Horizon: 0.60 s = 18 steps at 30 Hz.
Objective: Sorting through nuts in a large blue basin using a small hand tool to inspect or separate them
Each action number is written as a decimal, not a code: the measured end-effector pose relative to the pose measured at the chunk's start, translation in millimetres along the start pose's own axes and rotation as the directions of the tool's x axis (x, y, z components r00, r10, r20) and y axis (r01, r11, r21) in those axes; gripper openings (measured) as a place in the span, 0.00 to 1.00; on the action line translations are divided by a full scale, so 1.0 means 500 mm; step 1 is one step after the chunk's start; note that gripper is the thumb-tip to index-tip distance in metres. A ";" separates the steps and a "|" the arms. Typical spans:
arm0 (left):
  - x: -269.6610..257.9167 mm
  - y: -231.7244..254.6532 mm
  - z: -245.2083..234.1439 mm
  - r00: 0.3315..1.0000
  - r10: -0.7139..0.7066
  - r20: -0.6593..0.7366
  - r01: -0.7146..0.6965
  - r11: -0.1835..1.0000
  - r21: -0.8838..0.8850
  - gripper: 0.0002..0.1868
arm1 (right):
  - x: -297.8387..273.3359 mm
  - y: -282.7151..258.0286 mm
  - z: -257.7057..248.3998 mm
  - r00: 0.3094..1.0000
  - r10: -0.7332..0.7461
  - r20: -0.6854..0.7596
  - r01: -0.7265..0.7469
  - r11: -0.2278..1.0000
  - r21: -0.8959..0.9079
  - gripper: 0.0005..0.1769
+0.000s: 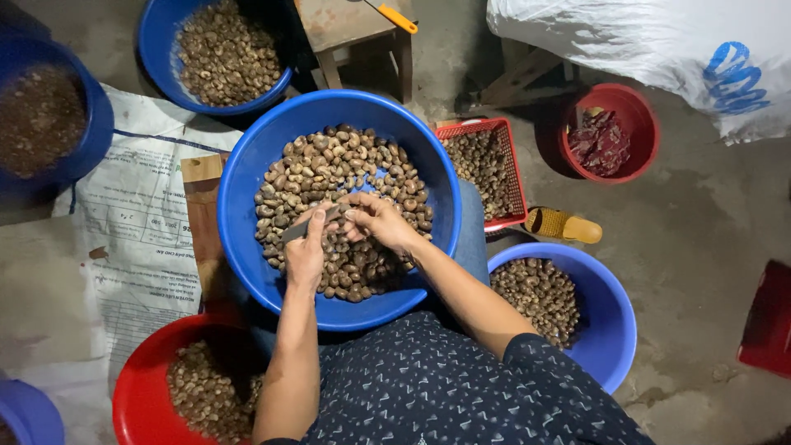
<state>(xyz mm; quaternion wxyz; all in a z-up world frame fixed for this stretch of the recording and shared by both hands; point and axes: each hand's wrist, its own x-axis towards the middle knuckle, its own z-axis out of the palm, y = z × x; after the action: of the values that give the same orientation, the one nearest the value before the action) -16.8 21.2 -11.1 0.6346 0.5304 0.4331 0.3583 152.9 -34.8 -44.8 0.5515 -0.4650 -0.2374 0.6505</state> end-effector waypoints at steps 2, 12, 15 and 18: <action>-0.001 -0.016 -0.001 0.998 0.029 0.049 -0.029 0.999 0.015 0.19 | 0.009 0.020 -0.007 1.000 -0.007 -0.009 0.007 1.000 0.012 0.19; 0.004 -0.021 0.002 0.996 0.073 0.054 -0.076 0.996 0.050 0.15 | -0.003 -0.010 0.009 0.999 -0.031 -0.022 0.029 0.997 -0.078 0.15; 0.001 -0.016 0.004 0.994 0.092 0.060 -0.097 0.991 0.091 0.16 | -0.001 -0.010 0.009 0.998 -0.051 -0.024 0.048 0.991 -0.128 0.15; -0.003 -0.009 0.004 0.995 0.087 0.058 -0.094 0.988 0.119 0.15 | 0.009 -0.001 -0.009 0.997 -0.076 -0.025 0.071 0.984 -0.162 0.16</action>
<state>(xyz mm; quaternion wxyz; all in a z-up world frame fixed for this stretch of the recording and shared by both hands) -15.7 18.4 -15.2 0.5954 0.5964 0.4128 0.3456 157.4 -31.2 -48.0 0.5392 -0.5092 -0.2976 0.6012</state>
